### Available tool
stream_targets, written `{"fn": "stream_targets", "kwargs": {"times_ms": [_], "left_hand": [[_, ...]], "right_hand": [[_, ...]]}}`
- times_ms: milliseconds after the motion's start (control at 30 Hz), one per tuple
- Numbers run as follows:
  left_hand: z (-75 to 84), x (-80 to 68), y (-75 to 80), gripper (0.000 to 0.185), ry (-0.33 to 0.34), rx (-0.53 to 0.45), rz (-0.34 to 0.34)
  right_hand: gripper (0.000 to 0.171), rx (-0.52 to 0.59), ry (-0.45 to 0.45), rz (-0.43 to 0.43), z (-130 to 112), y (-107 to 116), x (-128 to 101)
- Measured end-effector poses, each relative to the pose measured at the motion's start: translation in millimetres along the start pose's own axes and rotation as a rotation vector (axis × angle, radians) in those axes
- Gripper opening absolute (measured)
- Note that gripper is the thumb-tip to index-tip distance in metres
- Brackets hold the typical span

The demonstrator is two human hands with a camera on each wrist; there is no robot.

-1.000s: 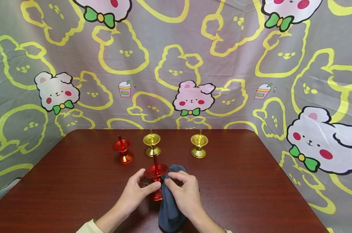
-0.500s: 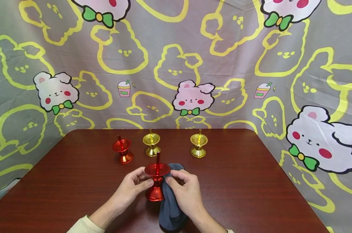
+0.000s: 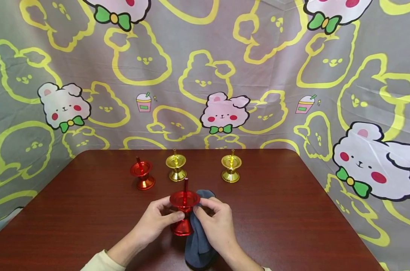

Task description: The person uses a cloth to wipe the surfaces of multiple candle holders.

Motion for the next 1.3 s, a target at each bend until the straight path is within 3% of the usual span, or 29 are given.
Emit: {"fn": "stream_targets", "kwargs": {"times_ms": [467, 667, 1300], "left_hand": [[0.3, 2.9, -3.6, 0.033, 0.036, 0.004, 0.122], [-3.1, 3.7, -2.7, 0.035, 0.046, 0.026, 0.199], [-9.9, 11.9, -3.7, 0.03, 0.036, 0.007, 0.256]], "right_hand": [[0.014, 0.031, -0.029, 0.064, 2.9, 6.2, -4.5], [0.015, 0.035, -0.082, 0.033, 6.4, 2.2, -6.9], [0.015, 0.005, -0.103, 0.007, 9.8, 13.6, -5.4]]}}
Point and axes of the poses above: each hand's wrist, its own x-axis towards the middle knuckle, its own y-axis out of the back of the hand, z = x × y, the point moved 8 cm from there along x, towards the middle knuckle, and after that the axes turned 2 degrees about -y, right-handed, at the moved point
